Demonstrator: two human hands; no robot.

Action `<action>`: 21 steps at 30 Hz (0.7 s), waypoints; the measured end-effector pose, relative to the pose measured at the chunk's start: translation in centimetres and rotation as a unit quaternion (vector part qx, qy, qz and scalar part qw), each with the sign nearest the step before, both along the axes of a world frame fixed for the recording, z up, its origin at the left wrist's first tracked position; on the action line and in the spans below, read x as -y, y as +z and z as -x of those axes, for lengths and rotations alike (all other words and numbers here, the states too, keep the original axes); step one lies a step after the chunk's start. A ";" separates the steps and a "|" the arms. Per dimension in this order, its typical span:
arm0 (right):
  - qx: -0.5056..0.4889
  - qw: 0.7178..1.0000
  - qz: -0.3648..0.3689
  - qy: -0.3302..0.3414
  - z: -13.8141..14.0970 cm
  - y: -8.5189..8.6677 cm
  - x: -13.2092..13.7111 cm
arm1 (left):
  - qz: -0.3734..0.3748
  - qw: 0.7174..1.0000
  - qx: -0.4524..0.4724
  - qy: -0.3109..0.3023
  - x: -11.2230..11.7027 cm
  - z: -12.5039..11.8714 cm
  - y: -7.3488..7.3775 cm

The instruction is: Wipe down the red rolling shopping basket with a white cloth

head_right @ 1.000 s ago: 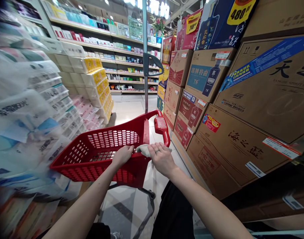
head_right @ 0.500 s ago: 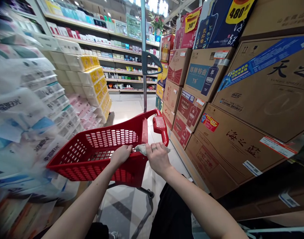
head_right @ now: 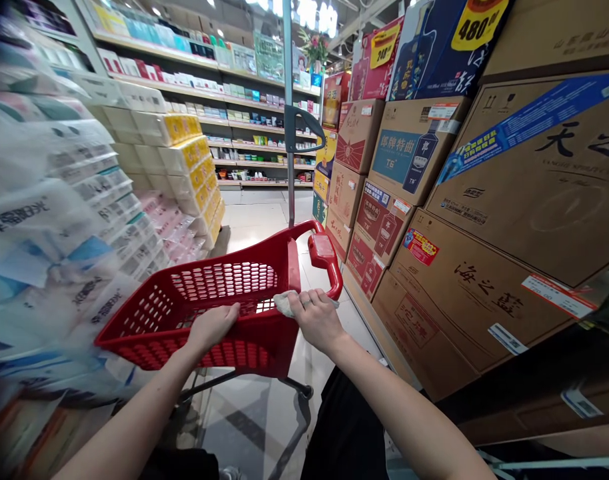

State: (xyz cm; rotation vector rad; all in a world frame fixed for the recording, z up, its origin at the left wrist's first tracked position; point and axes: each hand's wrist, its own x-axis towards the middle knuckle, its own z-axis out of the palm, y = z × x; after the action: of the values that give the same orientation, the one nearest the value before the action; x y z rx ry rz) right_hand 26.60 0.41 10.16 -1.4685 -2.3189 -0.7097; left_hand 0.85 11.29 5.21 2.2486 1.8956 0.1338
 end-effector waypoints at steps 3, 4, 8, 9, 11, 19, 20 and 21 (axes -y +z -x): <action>-0.009 1.000 0.006 -0.006 -0.4 0.0 0.2 | 0.015 0.999 -0.029 -0.006 0.0 1.6 -0.6; -0.016 1.000 0.005 -0.015 -0.4 -0.2 0.3 | 0.017 0.999 -0.036 -0.010 0.1 1.6 -0.7; -0.055 0.996 -0.010 -0.069 0.8 -1.5 0.2 | 0.022 0.999 -0.043 -0.007 0.8 0.1 -0.3; -0.062 0.995 -0.013 -0.073 1.3 -2.0 0.1 | 0.022 0.999 -0.039 -0.003 1.0 -0.4 -0.1; -0.068 0.995 -0.015 -0.069 2.6 -2.8 -0.1 | 0.024 0.999 -0.036 0.000 1.5 -1.1 0.4; -0.032 0.999 -0.002 0.013 2.7 -2.9 -0.2 | 0.028 0.999 -0.023 0.004 1.6 -2.5 1.0; -0.026 0.999 -0.005 0.023 2.1 -2.7 -0.1 | 0.029 0.999 -0.021 0.005 1.5 -2.5 0.9; -0.023 0.999 -0.009 0.028 1.4 -2.5 0.0 | 0.030 0.999 -0.020 0.007 1.4 -2.5 0.7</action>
State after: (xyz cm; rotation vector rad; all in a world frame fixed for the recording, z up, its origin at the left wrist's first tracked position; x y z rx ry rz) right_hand 25.21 0.41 7.68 -1.3904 -2.3033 -0.6721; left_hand 3.36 9.92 5.95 2.2149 1.9100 0.0340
